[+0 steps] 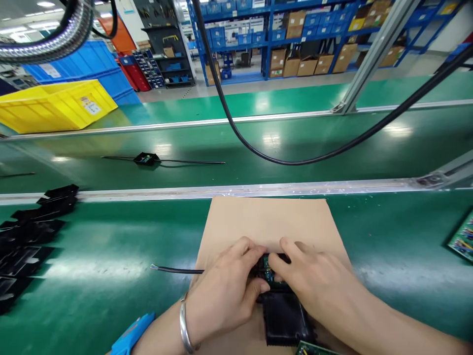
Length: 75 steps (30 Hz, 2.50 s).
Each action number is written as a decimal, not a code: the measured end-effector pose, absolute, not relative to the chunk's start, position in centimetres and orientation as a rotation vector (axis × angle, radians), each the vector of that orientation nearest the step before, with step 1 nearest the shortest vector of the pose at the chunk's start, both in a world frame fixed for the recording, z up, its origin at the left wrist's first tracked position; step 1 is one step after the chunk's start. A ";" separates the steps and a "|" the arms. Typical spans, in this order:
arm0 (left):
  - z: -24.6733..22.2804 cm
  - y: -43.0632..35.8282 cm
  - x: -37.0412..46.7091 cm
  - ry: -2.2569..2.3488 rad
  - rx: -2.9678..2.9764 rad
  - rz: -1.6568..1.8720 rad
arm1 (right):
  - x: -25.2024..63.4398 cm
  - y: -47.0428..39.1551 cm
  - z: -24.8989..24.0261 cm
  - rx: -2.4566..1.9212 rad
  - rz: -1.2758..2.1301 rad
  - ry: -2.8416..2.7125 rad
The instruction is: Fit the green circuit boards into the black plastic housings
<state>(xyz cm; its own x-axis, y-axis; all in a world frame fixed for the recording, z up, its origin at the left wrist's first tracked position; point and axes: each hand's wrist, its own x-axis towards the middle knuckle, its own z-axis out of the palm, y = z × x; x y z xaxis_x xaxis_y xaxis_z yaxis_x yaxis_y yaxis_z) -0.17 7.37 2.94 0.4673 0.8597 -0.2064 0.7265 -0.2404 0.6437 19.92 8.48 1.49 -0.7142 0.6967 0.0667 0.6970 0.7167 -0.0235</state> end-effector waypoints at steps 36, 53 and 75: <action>2.3 6.0 2.1 1.726 2.362 -0.332 | 21.6 9.7 0.3 -0.688 0.221 -2.701; 2.9 5.5 1.2 1.586 2.514 0.059 | 21.6 9.8 -1.3 -0.651 0.184 -2.605; 3.0 5.0 1.5 1.638 2.478 0.133 | 22.3 10.2 -0.8 -0.562 0.338 -2.629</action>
